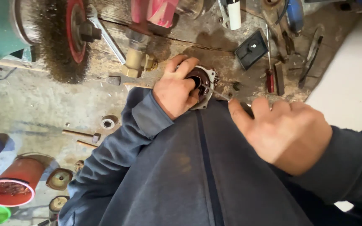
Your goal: The person pries at the housing of a small electric motor clamped at the workbench using a screwdriver, separating the rotor and stator components. They then use a bench grinder with a wire wheel on parts, handle small hardware, and finally pick up a blue pump housing to open it.
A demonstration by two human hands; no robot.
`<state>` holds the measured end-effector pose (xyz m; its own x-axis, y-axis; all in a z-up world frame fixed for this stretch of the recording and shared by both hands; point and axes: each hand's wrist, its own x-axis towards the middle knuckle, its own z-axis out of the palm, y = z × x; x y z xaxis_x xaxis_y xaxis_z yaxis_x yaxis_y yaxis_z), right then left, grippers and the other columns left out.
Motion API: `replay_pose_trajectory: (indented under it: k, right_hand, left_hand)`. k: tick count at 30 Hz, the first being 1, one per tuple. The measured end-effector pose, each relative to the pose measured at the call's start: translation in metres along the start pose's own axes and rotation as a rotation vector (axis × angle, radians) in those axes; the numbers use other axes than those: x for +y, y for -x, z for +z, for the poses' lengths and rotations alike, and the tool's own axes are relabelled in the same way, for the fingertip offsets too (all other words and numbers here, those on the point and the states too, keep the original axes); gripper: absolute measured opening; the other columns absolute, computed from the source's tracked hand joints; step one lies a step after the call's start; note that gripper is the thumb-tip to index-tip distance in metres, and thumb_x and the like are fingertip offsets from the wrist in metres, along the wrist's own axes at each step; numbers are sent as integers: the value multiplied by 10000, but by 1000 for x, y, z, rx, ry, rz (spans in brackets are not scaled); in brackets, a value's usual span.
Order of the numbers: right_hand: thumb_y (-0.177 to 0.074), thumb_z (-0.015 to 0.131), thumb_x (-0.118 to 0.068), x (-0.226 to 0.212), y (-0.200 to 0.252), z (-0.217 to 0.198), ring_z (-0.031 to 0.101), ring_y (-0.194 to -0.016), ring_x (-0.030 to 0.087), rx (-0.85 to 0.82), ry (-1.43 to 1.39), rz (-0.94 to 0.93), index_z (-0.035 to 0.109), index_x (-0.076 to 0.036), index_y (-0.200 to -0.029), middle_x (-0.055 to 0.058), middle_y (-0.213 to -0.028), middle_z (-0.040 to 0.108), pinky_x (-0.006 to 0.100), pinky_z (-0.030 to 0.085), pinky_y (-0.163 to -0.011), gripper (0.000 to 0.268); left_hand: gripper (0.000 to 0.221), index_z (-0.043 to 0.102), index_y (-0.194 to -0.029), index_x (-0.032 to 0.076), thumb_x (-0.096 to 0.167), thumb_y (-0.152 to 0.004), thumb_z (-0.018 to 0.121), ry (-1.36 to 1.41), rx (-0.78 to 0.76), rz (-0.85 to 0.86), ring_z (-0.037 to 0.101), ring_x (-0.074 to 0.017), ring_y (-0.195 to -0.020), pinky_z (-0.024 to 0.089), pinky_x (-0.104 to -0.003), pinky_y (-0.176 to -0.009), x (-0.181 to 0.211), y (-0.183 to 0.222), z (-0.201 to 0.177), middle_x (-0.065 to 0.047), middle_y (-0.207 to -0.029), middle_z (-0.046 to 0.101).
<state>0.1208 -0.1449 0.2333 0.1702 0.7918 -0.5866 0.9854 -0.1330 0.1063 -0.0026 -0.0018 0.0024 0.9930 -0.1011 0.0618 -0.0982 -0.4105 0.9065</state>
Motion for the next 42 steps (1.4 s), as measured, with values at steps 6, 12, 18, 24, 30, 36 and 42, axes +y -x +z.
replay_pose_trajectory:
  k: [6, 12, 18, 24, 30, 36, 42]
  right_hand:
    - [-804, 592, -232, -32, -3, -15, 552, -474, 137, -52, 176, -57, 754, -144, -1170, 20, -671, 547, 283, 463, -408, 410]
    - [-826, 560, -281, -5, 17, 43, 557, -479, 151, 23, -3, -232, 705, -116, -1335, 58, -731, 543, 297, 440, -387, 555]
    - [-772, 578, -177, -11, -1, 33, 567, -408, 181, 118, -174, -231, 671, -142, -1346, 60, -656, 524, 368, 439, -330, 582]
    - [-814, 656, -137, 5, 1, 43, 591, -504, 233, 149, -433, -202, 681, -62, -1210, 73, -700, 551, 391, 459, -429, 403]
    - [-839, 799, -167, 6, 2, 63, 648, -627, 261, 239, -596, -102, 675, -112, -1143, 58, -787, 649, 401, 478, -507, 333]
    - [-838, 799, -211, 2, 17, 51, 630, -583, 256, 181, -519, -21, 699, -118, -1088, 50, -716, 603, 406, 460, -482, 285]
    - [-826, 824, -200, -1, 23, 40, 612, -509, 241, 177, -477, 16, 751, -120, -1094, 50, -620, 587, 404, 444, -435, 289]
  left_hand:
    - [161, 715, -803, 17, 157, -756, 779, -32, 51, 7, 418, -421, -1377, 454, -464, -1128, 15, 10, -2, -173, -1446, 515]
    - [158, 720, -772, 47, 184, -712, 769, -30, 90, 30, 427, -413, -1363, 449, -525, -1045, 52, 18, -28, -159, -1452, 527]
    - [225, 669, -943, 39, 169, -795, 778, 6, 293, 66, 453, -437, -1387, 423, -554, -1135, 58, 35, -27, -179, -1456, 518]
    - [440, 623, -1229, 57, 61, -793, 682, 78, 248, -69, 516, -361, -1359, 436, -485, -1155, 64, 36, -34, -130, -1395, 590]
    - [411, 596, -1337, 69, 46, -930, 647, 102, 307, -57, 557, -339, -1346, 435, -466, -1173, 58, 38, -27, -120, -1363, 627]
    - [356, 597, -1335, 61, 119, -988, 658, 115, 293, -26, 547, -348, -1353, 434, -467, -1171, 57, 38, -30, -125, -1373, 620]
    - [450, 601, -1336, 75, 196, -923, 731, 88, 263, -41, 540, -336, -1361, 441, -463, -1161, 58, 39, -30, -107, -1406, 605]
